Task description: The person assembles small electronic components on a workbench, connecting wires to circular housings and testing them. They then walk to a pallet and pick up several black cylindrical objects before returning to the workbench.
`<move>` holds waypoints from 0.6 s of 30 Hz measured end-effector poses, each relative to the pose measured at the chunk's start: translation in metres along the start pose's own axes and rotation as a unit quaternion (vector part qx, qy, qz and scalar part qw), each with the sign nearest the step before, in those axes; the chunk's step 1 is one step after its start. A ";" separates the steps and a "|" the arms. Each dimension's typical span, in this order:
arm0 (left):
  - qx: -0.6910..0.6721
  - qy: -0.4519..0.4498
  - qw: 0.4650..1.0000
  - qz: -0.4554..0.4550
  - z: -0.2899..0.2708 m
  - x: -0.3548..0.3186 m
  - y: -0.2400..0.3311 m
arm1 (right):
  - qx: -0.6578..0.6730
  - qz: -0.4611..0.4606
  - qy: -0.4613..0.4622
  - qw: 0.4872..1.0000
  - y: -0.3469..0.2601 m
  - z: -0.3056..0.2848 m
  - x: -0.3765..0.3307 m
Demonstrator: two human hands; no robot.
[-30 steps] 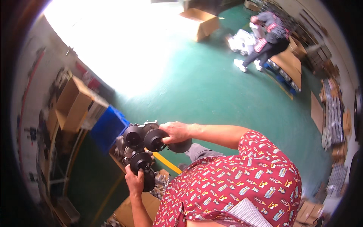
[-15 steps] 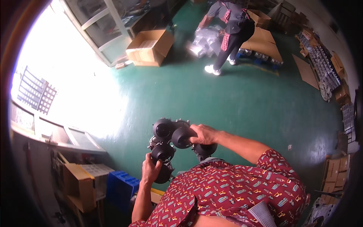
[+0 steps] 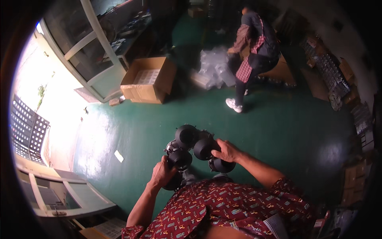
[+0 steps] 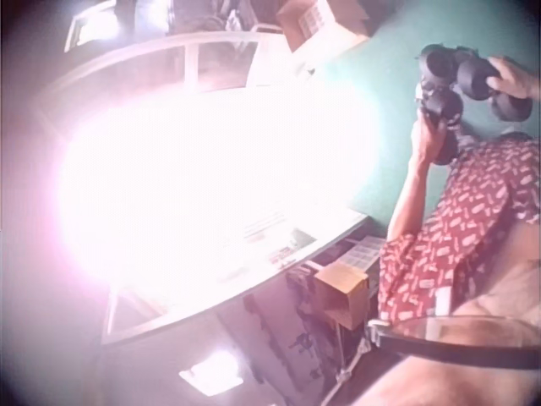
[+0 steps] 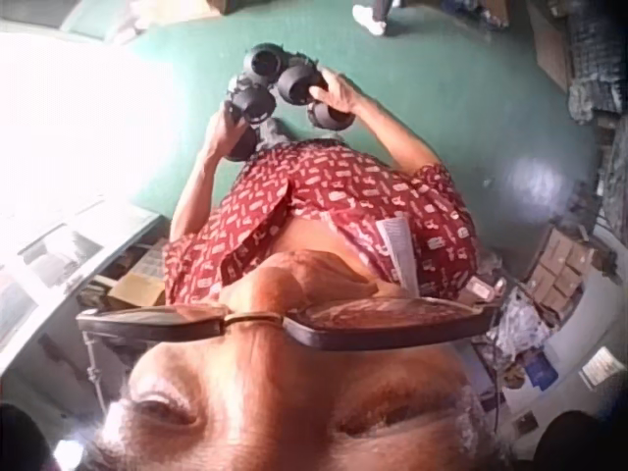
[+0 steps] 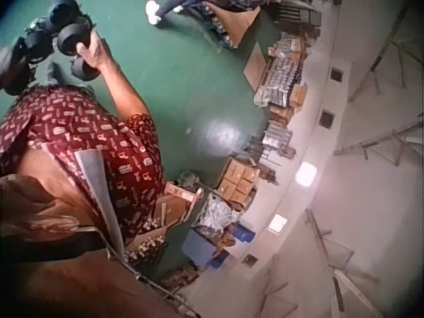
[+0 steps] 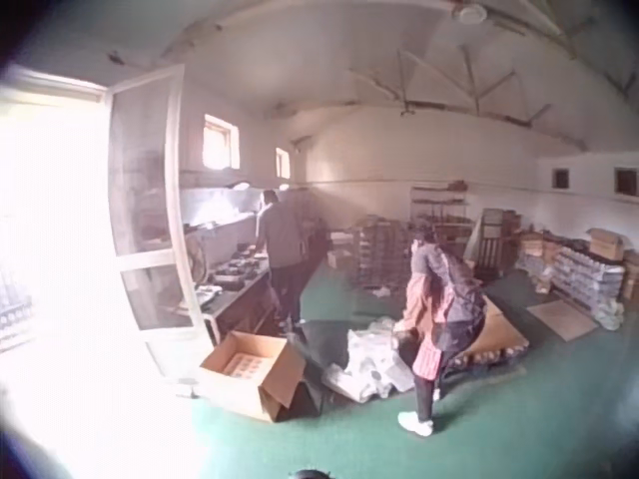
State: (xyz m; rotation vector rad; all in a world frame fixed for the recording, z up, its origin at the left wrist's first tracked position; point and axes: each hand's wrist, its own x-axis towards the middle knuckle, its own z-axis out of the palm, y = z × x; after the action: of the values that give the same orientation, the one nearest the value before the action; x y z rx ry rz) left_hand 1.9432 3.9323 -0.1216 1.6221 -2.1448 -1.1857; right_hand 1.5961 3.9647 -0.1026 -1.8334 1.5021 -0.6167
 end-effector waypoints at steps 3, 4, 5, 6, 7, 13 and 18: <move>0.004 -0.030 0.998 0.051 -0.031 0.052 0.010 | 0.026 0.032 0.028 0.999 0.011 -0.010 0.028; 0.007 -0.036 0.997 0.063 -0.041 0.070 0.011 | 0.021 0.036 0.036 0.998 0.014 -0.014 0.039; 0.010 -0.045 0.996 0.078 -0.048 0.087 0.011 | 0.017 0.046 0.039 0.998 0.014 -0.017 0.047; 0.007 -0.058 0.995 0.080 -0.056 0.103 0.013 | 0.023 0.053 0.048 0.997 0.015 -0.021 0.057; 0.004 -0.071 0.994 0.081 -0.064 0.121 0.015 | 0.029 0.059 0.055 0.996 0.017 -0.026 0.069; 0.005 -0.056 0.992 0.111 -0.121 0.263 0.019 | 0.003 0.043 0.090 0.995 0.041 -0.074 0.205; -0.017 -0.031 0.994 0.101 -0.167 0.371 0.013 | -0.012 0.028 0.077 0.997 0.060 -0.108 0.334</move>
State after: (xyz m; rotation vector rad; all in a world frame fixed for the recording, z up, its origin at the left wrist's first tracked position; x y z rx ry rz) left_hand 1.8926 3.5282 -0.1116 1.3337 -2.2502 -1.2158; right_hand 1.5529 3.6117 -0.0960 -1.7892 1.6633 -0.7294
